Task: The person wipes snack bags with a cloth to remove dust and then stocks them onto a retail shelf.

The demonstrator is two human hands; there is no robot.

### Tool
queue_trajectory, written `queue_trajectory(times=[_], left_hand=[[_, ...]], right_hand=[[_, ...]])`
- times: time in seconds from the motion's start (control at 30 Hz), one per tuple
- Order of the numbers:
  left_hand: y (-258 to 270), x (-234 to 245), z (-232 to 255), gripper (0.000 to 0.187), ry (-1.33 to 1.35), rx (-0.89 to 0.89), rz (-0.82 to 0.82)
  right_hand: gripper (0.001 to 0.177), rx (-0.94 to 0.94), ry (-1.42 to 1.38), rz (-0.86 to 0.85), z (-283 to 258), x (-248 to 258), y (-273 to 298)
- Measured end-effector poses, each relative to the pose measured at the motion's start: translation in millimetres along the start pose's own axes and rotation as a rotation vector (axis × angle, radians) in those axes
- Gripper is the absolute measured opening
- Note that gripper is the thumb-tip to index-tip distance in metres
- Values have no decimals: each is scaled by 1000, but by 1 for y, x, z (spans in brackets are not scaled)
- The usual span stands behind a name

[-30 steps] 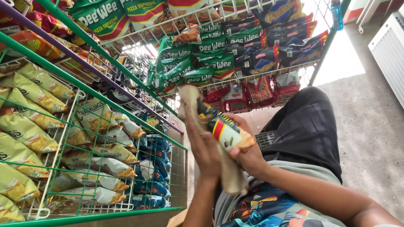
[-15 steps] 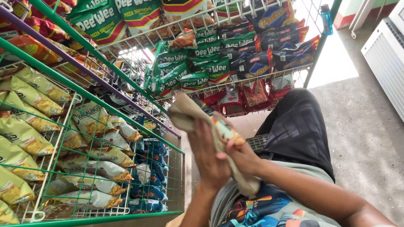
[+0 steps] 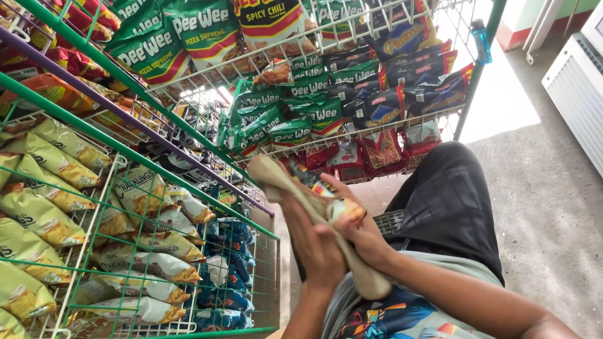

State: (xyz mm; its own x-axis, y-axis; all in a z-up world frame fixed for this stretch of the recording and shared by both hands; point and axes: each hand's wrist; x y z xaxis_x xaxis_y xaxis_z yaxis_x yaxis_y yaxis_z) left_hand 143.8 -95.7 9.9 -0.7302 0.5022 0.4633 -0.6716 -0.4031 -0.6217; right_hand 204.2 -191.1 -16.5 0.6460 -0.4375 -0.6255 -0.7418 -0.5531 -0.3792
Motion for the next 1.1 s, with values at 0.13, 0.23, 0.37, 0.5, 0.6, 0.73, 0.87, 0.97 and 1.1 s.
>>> queue_trajectory(times=[0.13,0.23,0.37,0.5,0.6,0.73,0.87,0.97,1.1], left_hand=[[32,-2,17,73,-138,-284,-221],[40,-1,14,82,-22,-349,-309],[20,7,0,70,-303,-375,-178],[-27,28,15,62,-277,-349,26],[-43,42,11,49,-217,-345,-19],[-52,53,-8,34,-144,-363,-64],[-42,36,-56,33,-99,-119,-46],[-35,32,-54,42,-116,265,-61],[-37,36,-8,41,-217,44,97]], right_hand=[[102,27,-231,120,-19,-6,-12],[95,-27,-246,134,-4,9,-2],[88,-112,28,63,47,50,22],[77,-118,345,-89,44,62,21],[66,-88,578,-194,29,52,21],[63,106,768,-384,-24,7,5],[69,59,838,-424,-19,6,10],[70,-33,785,-370,-22,-3,12],[74,16,671,-223,-17,4,14]])
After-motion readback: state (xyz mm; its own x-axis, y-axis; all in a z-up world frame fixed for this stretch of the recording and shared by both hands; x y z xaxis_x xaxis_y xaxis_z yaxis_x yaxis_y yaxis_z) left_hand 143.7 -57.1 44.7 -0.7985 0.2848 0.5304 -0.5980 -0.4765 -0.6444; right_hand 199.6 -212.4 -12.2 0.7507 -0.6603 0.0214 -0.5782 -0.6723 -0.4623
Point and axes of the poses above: each hand's wrist, its own y-axis away from the middle knuckle, its own x-axis out of the back of the hand, z = x × y, and after that the axes turned 10 degrees about -y, right-handed
